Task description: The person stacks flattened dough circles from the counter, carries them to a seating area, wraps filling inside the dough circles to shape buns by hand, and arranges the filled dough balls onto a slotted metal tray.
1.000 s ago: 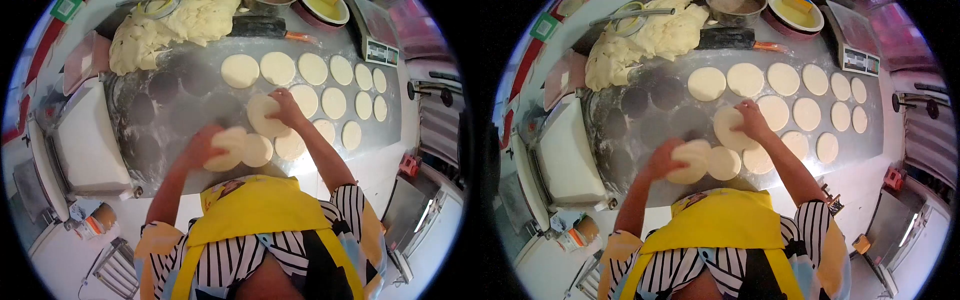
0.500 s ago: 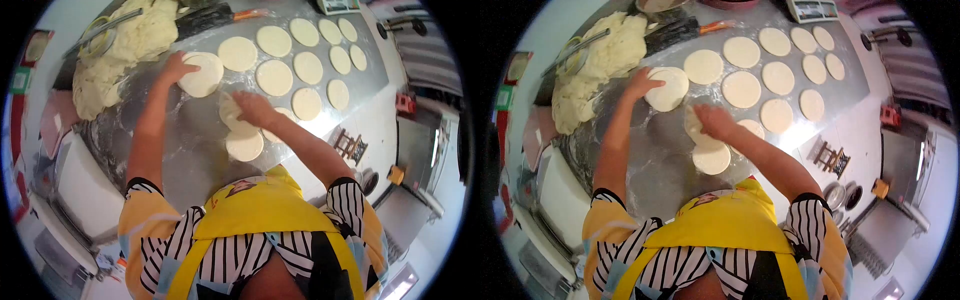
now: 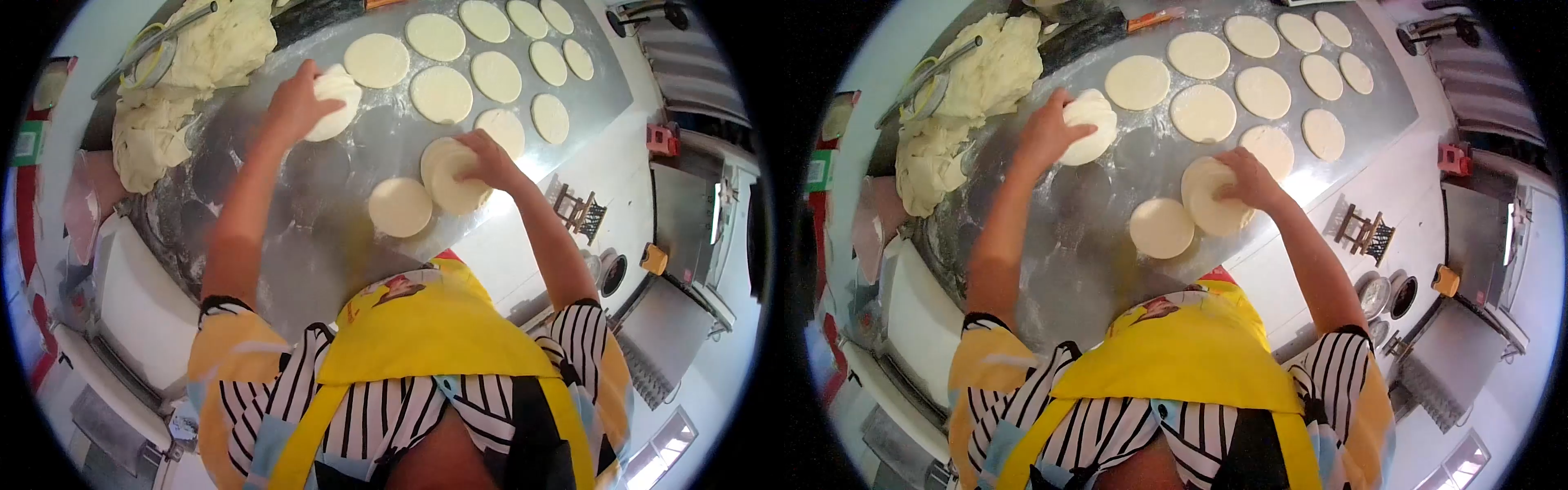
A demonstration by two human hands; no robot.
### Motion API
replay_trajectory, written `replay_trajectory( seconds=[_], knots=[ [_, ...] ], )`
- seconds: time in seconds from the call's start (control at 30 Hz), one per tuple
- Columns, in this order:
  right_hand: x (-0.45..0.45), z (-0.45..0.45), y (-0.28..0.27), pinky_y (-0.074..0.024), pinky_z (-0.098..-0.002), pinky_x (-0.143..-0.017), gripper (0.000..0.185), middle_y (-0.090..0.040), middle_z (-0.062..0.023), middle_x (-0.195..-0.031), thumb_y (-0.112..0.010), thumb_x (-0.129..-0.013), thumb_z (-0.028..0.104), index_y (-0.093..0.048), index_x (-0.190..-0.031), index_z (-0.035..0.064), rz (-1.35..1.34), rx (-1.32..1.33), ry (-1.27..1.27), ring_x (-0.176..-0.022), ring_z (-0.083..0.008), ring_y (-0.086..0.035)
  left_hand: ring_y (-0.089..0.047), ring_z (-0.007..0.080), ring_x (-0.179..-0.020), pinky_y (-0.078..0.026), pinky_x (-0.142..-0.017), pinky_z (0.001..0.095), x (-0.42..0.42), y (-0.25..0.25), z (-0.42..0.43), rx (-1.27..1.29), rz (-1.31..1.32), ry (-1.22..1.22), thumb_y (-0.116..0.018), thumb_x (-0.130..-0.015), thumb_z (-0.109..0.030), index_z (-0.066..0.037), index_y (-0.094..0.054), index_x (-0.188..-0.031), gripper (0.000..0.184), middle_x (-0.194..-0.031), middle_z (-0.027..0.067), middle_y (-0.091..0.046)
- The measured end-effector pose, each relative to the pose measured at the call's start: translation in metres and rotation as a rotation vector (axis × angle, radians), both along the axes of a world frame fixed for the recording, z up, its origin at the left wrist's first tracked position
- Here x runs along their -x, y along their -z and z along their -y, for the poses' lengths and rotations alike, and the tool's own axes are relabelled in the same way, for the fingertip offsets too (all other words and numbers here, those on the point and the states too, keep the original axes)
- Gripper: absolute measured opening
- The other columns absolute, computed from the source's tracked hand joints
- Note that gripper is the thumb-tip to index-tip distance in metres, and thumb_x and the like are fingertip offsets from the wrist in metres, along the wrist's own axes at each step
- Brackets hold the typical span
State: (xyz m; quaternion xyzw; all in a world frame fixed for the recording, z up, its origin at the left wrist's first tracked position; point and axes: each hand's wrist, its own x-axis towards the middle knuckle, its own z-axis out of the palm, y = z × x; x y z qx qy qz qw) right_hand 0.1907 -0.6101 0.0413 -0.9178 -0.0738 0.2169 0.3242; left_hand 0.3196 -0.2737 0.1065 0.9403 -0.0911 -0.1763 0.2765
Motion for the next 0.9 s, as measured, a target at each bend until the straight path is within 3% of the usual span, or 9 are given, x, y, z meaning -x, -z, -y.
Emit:
replay_trajectory(
  seconds=[0.1, 0.2, 0.27, 0.37, 0.47, 0.63, 0.73, 0.83, 0.9],
  knots=[
    [-0.004, -0.003, 0.009, -0.0437, -0.0404, -0.092, 0.072, -0.055, -0.0147, -0.111, -0.083, -0.055, 0.028, -0.056, -0.118, 0.0070, 0.038, 0.110, -0.001, -0.110, -0.0313, -0.050, -0.061, 0.0222, -0.095, -0.049, -0.080, 0.0355, 0.044, -0.037, 0.002, 0.263, -0.103, 0.015, -0.079, -0.067, -0.022, -0.001, -0.047, -0.119, 0.065, -0.104, 0.0132, -0.062],
    [-0.024, -0.006, 0.016, -0.0437, -0.0427, -0.092, 0.081, -0.056, -0.0161, -0.114, -0.084, -0.052, 0.038, -0.054, -0.120, 0.0066, -0.190, 0.242, -0.015, -0.113, -0.0345, -0.049, -0.060, 0.0215, -0.096, -0.048, -0.081, 0.0341, 0.094, -0.027, 0.011, 0.972, -0.698, -0.259, -0.078, -0.067, -0.016, -0.005, -0.046, -0.122, 0.065, -0.105, 0.0095, -0.061],
    [-0.040, -0.002, 0.022, -0.0436, -0.0432, -0.092, 0.086, -0.056, -0.0169, -0.116, -0.084, -0.050, 0.043, -0.052, -0.121, 0.0052, -0.398, 0.189, -0.067, -0.113, -0.0349, -0.049, -0.059, 0.0217, -0.098, -0.047, -0.084, 0.0346, 0.124, 0.026, 0.019, 0.908, -0.785, -0.244, -0.077, -0.068, -0.013, -0.008, -0.044, -0.125, 0.066, -0.107, 0.0073, -0.060],
    [-0.033, -0.009, 0.009, -0.0457, -0.0407, -0.089, 0.087, -0.059, -0.0184, -0.111, -0.083, -0.051, 0.043, -0.050, -0.120, 0.0023, -0.207, 0.365, -0.114, -0.106, -0.0328, -0.055, -0.056, 0.0265, -0.104, -0.044, -0.091, 0.0370, 0.146, 0.066, 0.045, 0.486, -0.579, -0.031, -0.078, -0.068, -0.015, -0.006, -0.042, -0.129, 0.072, -0.110, 0.0129, -0.058],
    [-0.003, -0.015, 0.011, -0.0449, -0.0393, -0.088, 0.074, -0.060, -0.0193, -0.106, -0.082, -0.055, 0.035, -0.053, -0.114, 0.0022, 0.008, 0.185, -0.091, -0.101, -0.0347, -0.056, -0.054, 0.0318, -0.105, -0.042, -0.093, 0.0386, 0.158, 0.086, 0.053, 0.284, -0.281, 0.084, -0.079, -0.067, -0.020, -0.005, -0.043, -0.128, 0.072, -0.111, 0.0170, -0.056],
    [0.030, 0.008, -0.042, -0.0487, -0.0377, -0.081, 0.070, -0.063, -0.0148, -0.100, -0.082, -0.057, 0.028, -0.052, -0.114, -0.0004, -0.244, -0.118, 0.248, -0.090, -0.0304, -0.061, -0.054, 0.0353, -0.103, -0.044, -0.090, 0.0405, 0.161, 0.088, 0.045, 0.097, 0.094, 0.228, -0.082, -0.061, -0.029, 0.001, -0.043, -0.125, 0.080, -0.109, 0.0205, -0.055],
    [0.069, 0.051, -0.019, -0.0510, -0.0364, -0.076, 0.066, -0.064, -0.0114, -0.104, -0.083, -0.059, 0.025, -0.056, -0.113, 0.0004, -0.469, -0.462, 0.605, -0.085, -0.0214, -0.063, -0.054, 0.0351, -0.105, -0.044, -0.090, 0.0389, 0.136, 0.077, 0.059, 0.089, -0.402, 0.179, -0.084, -0.058, -0.030, 0.009, -0.042, -0.119, 0.083, -0.113, 0.0246, -0.052],
    [0.092, 0.061, 0.022, -0.0490, -0.0380, -0.081, 0.070, -0.062, -0.0150, -0.106, -0.085, -0.055, 0.031, -0.057, -0.112, -0.0001, -0.369, -0.206, 0.588, -0.094, -0.0258, -0.061, -0.059, 0.0333, -0.098, -0.047, -0.084, 0.0395, 0.122, 0.065, 0.074, 0.163, -0.694, 0.263, -0.083, -0.058, -0.029, 0.007, -0.053, -0.108, 0.069, -0.108, 0.0247, -0.058],
    [0.107, 0.056, 0.047, -0.0458, -0.0397, -0.087, 0.083, -0.059, -0.0189, -0.111, -0.085, -0.052, 0.039, -0.051, -0.117, -0.0007, -0.229, -0.205, 0.642, -0.103, -0.0298, -0.056, -0.052, 0.0346, -0.104, -0.042, -0.091, 0.0410, 0.131, 0.065, 0.079, 0.024, -0.445, 0.399, -0.084, -0.059, -0.029, 0.005, -0.053, -0.110, 0.068, -0.110, 0.0223, -0.053]
  ],
)
